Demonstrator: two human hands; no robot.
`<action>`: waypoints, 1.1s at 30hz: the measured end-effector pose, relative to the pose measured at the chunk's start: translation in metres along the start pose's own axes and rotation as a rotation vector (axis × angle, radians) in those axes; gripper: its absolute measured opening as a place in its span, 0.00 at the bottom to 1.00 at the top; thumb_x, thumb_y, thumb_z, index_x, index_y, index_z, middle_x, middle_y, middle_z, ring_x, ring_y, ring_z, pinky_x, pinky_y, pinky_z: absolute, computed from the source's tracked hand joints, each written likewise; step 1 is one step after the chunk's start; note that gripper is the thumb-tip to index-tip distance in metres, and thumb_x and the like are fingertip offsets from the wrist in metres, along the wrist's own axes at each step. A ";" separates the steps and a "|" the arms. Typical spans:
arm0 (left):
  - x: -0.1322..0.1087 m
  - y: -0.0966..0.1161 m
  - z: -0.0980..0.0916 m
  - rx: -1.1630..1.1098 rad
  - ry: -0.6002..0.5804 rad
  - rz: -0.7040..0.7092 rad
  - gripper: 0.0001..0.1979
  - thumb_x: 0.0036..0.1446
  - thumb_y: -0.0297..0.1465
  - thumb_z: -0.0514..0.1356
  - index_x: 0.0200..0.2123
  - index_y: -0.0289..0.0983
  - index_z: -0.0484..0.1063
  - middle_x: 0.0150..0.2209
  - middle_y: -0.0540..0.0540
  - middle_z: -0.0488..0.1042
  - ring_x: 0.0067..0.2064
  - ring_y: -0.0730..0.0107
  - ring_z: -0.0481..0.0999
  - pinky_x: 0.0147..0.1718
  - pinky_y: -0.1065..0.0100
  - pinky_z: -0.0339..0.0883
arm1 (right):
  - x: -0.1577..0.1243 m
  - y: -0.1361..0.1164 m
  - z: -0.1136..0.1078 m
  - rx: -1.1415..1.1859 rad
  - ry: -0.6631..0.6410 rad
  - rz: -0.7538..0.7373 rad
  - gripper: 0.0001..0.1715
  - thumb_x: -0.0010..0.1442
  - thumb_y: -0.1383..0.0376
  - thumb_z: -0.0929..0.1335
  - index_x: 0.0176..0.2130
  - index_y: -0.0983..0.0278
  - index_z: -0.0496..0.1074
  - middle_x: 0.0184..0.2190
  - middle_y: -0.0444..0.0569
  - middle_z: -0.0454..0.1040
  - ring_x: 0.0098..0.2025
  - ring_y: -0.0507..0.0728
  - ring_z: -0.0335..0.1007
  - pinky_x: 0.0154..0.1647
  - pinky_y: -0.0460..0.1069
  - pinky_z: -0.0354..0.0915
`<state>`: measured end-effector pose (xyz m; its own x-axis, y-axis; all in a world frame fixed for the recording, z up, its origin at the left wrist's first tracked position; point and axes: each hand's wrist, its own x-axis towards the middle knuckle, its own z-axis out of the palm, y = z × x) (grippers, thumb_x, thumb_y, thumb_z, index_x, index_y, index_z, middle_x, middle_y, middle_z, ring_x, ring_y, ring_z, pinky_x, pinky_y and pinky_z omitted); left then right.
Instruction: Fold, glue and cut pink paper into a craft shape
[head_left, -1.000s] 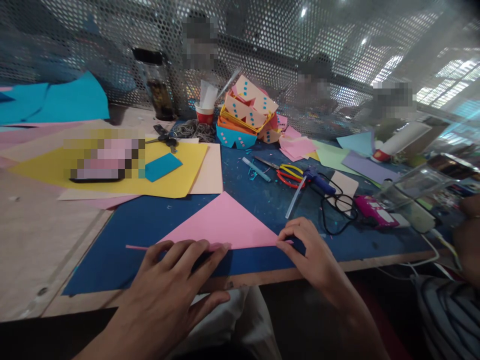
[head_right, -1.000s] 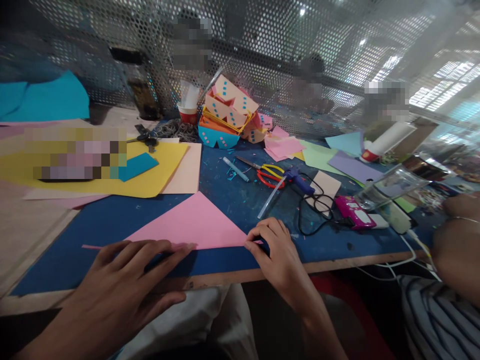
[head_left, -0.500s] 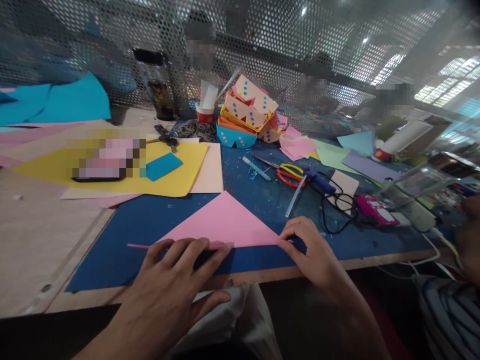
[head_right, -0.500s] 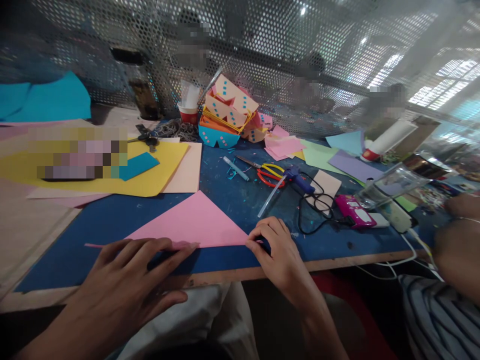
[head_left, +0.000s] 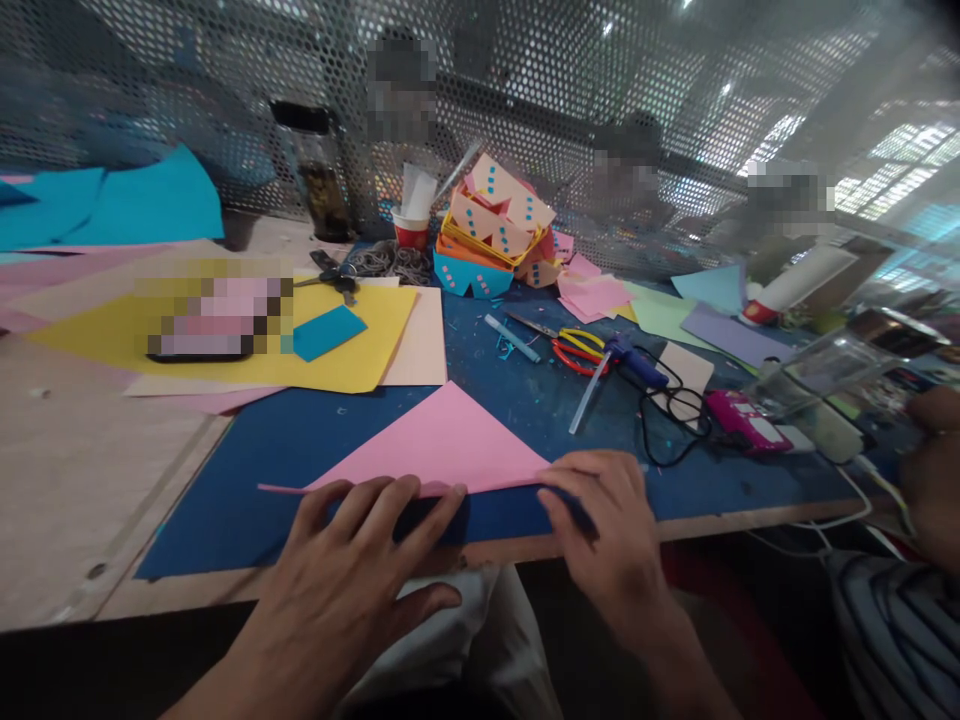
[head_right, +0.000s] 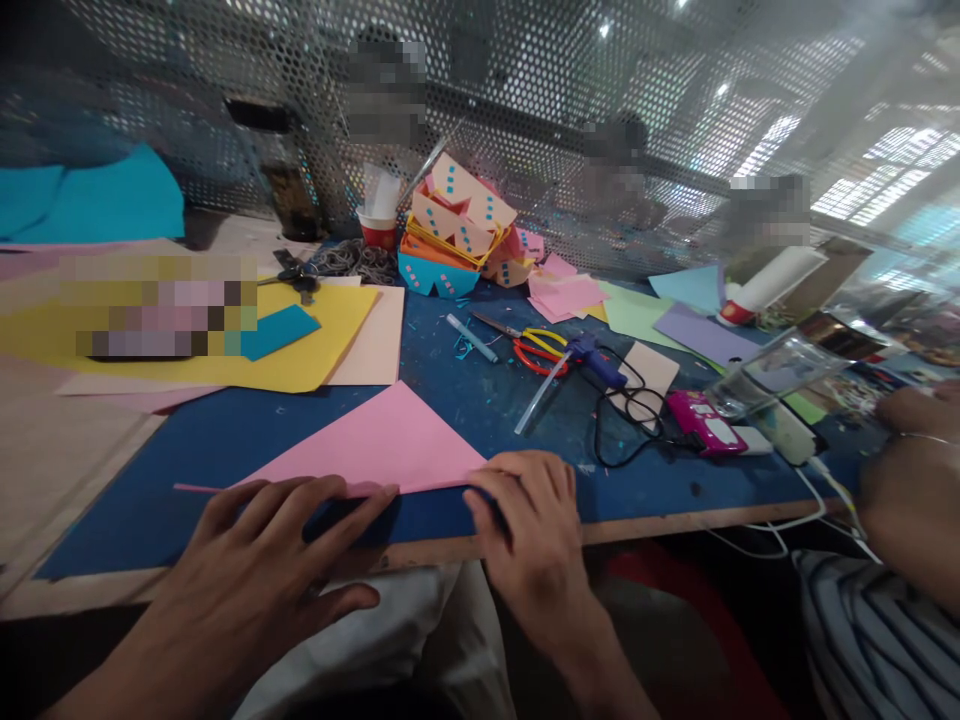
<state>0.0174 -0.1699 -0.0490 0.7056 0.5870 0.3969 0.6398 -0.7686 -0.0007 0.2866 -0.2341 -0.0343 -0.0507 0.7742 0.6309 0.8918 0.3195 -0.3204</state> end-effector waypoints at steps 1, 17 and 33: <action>0.000 0.000 0.000 0.005 0.001 0.000 0.30 0.64 0.53 0.64 0.66 0.50 0.71 0.54 0.40 0.77 0.52 0.47 0.74 0.53 0.48 0.60 | 0.001 -0.010 0.003 0.010 -0.010 -0.037 0.09 0.72 0.70 0.70 0.51 0.61 0.76 0.46 0.49 0.78 0.50 0.59 0.71 0.55 0.58 0.63; -0.006 -0.006 0.007 0.065 0.028 0.046 0.30 0.68 0.54 0.59 0.68 0.51 0.69 0.55 0.41 0.76 0.53 0.49 0.74 0.51 0.49 0.59 | 0.004 -0.037 0.030 -0.019 -0.198 -0.119 0.15 0.75 0.67 0.67 0.58 0.65 0.76 0.49 0.52 0.79 0.51 0.61 0.71 0.53 0.57 0.69; -0.008 -0.006 0.005 0.095 0.002 0.053 0.30 0.68 0.46 0.62 0.70 0.48 0.65 0.55 0.38 0.75 0.54 0.46 0.72 0.52 0.49 0.61 | 0.001 -0.033 0.026 0.029 -0.101 -0.083 0.13 0.73 0.71 0.67 0.55 0.65 0.77 0.47 0.52 0.80 0.49 0.60 0.74 0.53 0.58 0.72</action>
<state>0.0094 -0.1688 -0.0567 0.7390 0.5452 0.3956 0.6273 -0.7711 -0.1091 0.2457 -0.2302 -0.0414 -0.1698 0.7952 0.5820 0.8696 0.3988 -0.2912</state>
